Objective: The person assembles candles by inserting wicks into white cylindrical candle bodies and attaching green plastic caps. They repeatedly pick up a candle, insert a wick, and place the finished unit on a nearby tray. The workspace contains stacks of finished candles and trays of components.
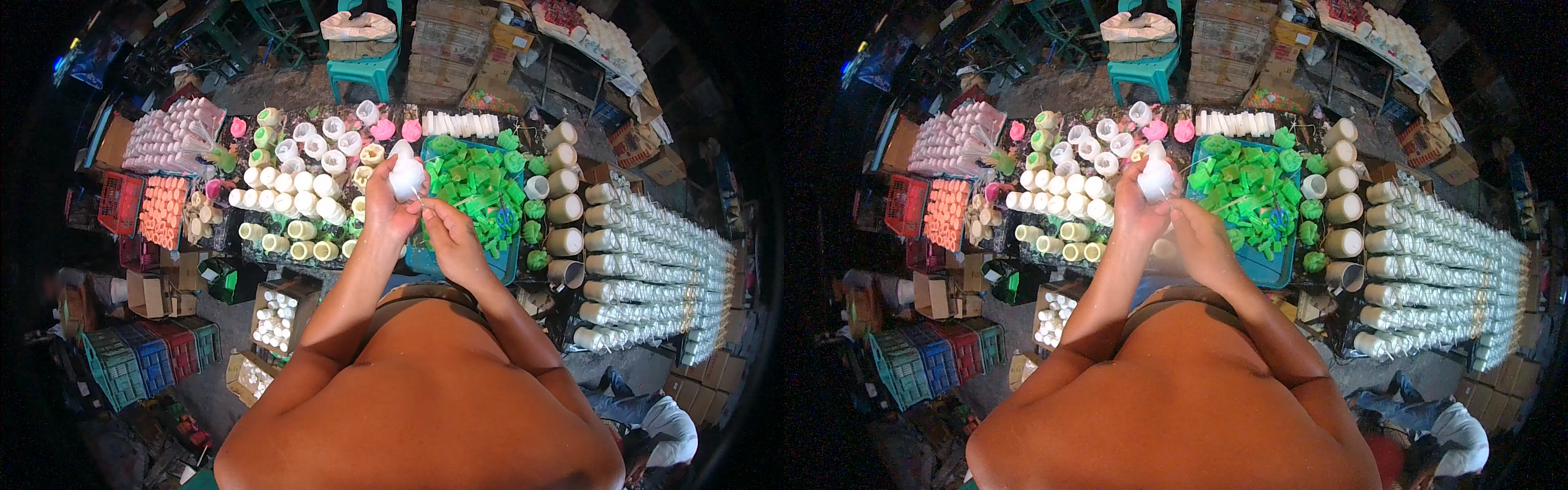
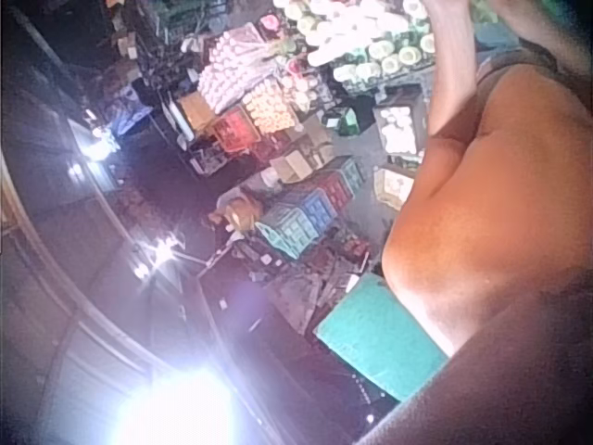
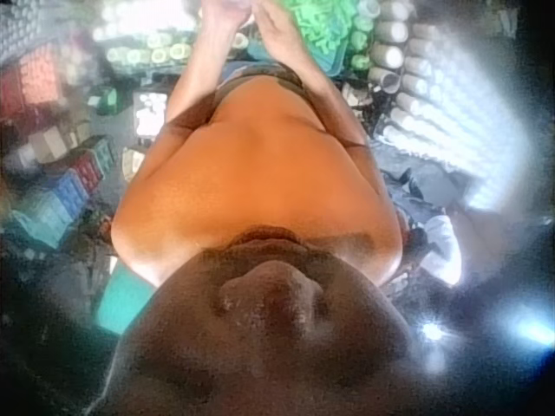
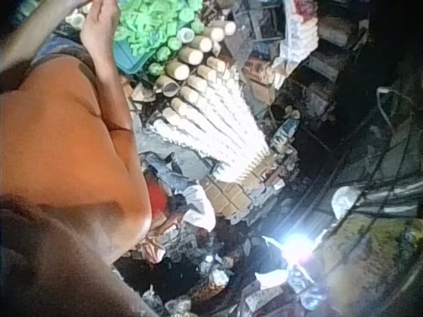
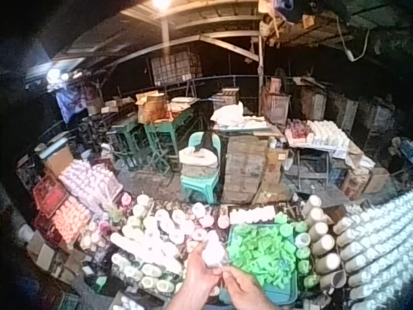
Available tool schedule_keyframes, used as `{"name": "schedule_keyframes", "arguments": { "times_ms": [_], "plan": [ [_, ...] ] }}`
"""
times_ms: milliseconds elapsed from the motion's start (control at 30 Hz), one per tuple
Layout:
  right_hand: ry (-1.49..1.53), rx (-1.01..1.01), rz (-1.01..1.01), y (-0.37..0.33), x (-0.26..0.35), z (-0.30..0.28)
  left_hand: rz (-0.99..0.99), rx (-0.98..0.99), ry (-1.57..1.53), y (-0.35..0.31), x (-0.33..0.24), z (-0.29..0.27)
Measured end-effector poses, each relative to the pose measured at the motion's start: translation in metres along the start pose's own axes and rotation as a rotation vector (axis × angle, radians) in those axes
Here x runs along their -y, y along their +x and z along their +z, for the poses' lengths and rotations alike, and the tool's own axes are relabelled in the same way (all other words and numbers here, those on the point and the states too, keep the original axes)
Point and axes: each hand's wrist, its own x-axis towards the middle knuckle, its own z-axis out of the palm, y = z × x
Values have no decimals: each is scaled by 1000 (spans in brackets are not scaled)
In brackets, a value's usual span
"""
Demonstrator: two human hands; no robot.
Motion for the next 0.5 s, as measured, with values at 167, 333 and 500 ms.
{"name": "schedule_keyframes", "arguments": {
  "times_ms": [167,333,500],
  "plan": [
    [147,-26,53,2,-11,2,163,-131,193,-15,12,22],
    [349,-36,29,10,-27,2,210,-143,342,-24,22,18],
    [450,20,9,13,-25,2,176,-136,307,-17,28,-6]
  ]
}}
